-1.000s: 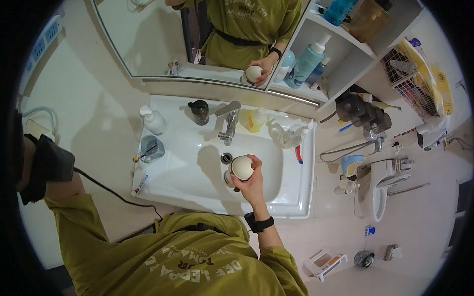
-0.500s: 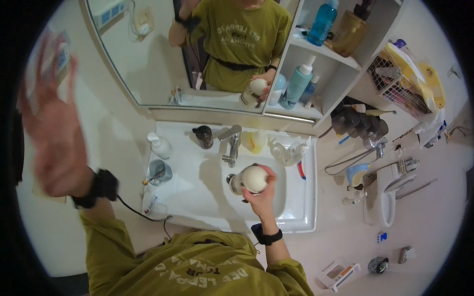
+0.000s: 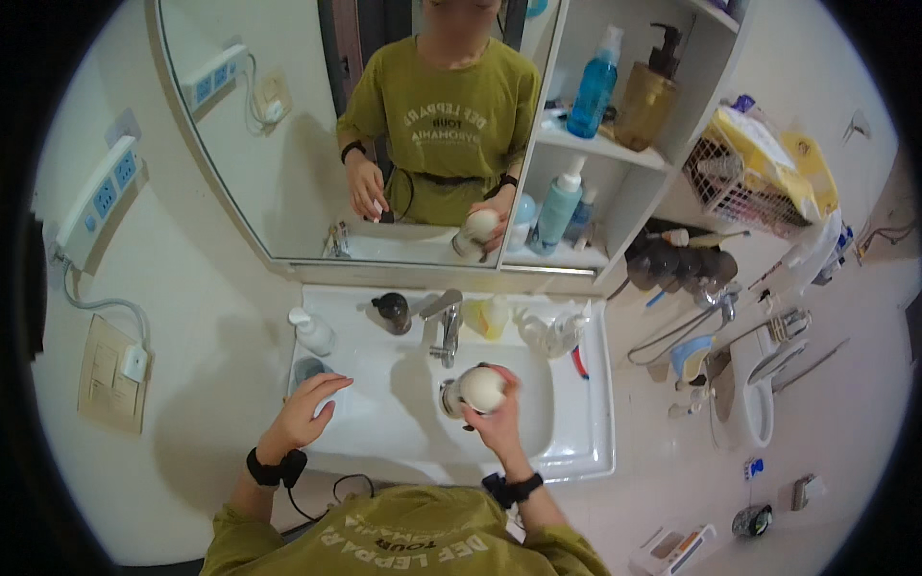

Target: Washing a small ceramic jar with soap and a sponge in a bathroom sink.

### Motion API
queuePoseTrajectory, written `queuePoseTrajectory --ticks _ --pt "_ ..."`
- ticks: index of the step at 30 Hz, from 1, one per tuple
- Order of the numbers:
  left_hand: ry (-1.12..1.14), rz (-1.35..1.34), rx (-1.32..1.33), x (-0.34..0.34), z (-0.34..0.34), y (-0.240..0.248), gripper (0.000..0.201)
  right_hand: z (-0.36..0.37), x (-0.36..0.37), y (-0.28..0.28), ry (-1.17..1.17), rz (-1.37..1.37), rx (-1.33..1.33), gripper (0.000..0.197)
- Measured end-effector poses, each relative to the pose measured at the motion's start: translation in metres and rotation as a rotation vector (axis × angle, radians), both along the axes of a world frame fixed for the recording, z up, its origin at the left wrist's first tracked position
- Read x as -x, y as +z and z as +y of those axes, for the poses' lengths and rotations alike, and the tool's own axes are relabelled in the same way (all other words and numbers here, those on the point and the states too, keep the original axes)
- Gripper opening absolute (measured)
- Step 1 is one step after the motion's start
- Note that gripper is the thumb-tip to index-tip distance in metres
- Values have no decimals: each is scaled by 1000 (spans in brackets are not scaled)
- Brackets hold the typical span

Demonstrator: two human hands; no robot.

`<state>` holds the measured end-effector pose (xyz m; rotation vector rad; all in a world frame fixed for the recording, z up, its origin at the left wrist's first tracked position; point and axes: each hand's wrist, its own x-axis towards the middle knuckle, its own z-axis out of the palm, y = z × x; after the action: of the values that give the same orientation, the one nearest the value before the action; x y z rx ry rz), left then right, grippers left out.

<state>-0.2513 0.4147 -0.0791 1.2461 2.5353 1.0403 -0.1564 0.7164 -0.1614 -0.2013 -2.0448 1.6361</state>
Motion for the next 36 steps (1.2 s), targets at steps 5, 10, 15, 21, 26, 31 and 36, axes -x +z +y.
queuePoseTrajectory --ticks 5,10,15,21,26,31,36 --pt "-118 -84 88 -19 -24 -17 37 1 3 -7 75 -36 38 69" --pt "1 -96 443 -16 -53 31 33 -7 2 -11 22 -23 150 66" --pt "5 -192 397 -41 -59 8 36 -12 -7 -25 188 -243 116 69" --pt "-53 -235 237 -31 0 -81 52 -12 -2 -36 225 -195 12 67" --pt "-89 -241 141 -26 58 -122 70 -22 -3 -43 328 -213 56 66" --pt "-4 -606 -276 -24 101 -170 75 -36 16 -29 387 -171 121 71" --pt "188 -478 -199 -34 108 -148 63 -28 25 -27 406 -246 589 40"
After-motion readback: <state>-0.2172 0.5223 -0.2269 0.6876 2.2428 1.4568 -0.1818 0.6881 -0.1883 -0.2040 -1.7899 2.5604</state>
